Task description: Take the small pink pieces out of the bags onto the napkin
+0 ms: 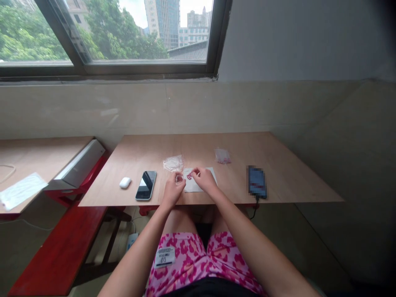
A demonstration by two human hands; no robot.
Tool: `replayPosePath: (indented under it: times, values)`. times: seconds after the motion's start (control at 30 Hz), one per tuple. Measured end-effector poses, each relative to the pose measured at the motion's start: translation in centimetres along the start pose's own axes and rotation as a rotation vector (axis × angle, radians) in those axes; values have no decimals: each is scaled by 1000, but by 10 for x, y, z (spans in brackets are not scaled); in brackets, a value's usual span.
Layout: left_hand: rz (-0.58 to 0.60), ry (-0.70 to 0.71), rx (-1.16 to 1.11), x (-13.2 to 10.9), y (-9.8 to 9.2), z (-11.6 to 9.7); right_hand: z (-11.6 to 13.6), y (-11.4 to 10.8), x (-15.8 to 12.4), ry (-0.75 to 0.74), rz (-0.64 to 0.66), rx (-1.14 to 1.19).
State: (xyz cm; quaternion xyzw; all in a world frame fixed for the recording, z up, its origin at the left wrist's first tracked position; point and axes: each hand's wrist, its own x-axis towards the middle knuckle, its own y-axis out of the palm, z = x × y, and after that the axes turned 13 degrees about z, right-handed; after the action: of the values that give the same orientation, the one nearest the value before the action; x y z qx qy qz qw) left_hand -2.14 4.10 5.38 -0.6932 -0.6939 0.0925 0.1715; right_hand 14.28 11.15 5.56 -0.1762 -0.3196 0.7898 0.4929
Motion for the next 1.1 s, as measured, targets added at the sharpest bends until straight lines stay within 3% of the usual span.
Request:
replayPosePath:
  times: [0.13, 0.33, 0.43, 0.57, 0.63, 0.73, 0.9, 1.1]
  values:
    - [-8, -7, -12, 1, -3, 0, -20, 15, 3, 93, 86, -203]
    - [20, 9, 1, 1, -3, 3, -19, 31, 2, 129, 53, -290]
    - [27, -8, 15, 1, -2, 2, -16, 21, 2, 117, 9, -147]
    - [30, -8, 14, 0, 0, -1, -1, 0, -1, 64, -149, 284]
    - [34, -3, -4, 0, 2, -1, 9, -7, -3, 4, -132, 384]
    - [50, -4, -31, -1, 4, 0, 18, -6, -6, -86, -10, 258]
    - [29, -16, -16, -1, 3, 3, 1, 15, -3, 113, -27, 11]
    - [36, -11, -107, 4, -1, 5, -10, 38, 1, 205, 32, -252]
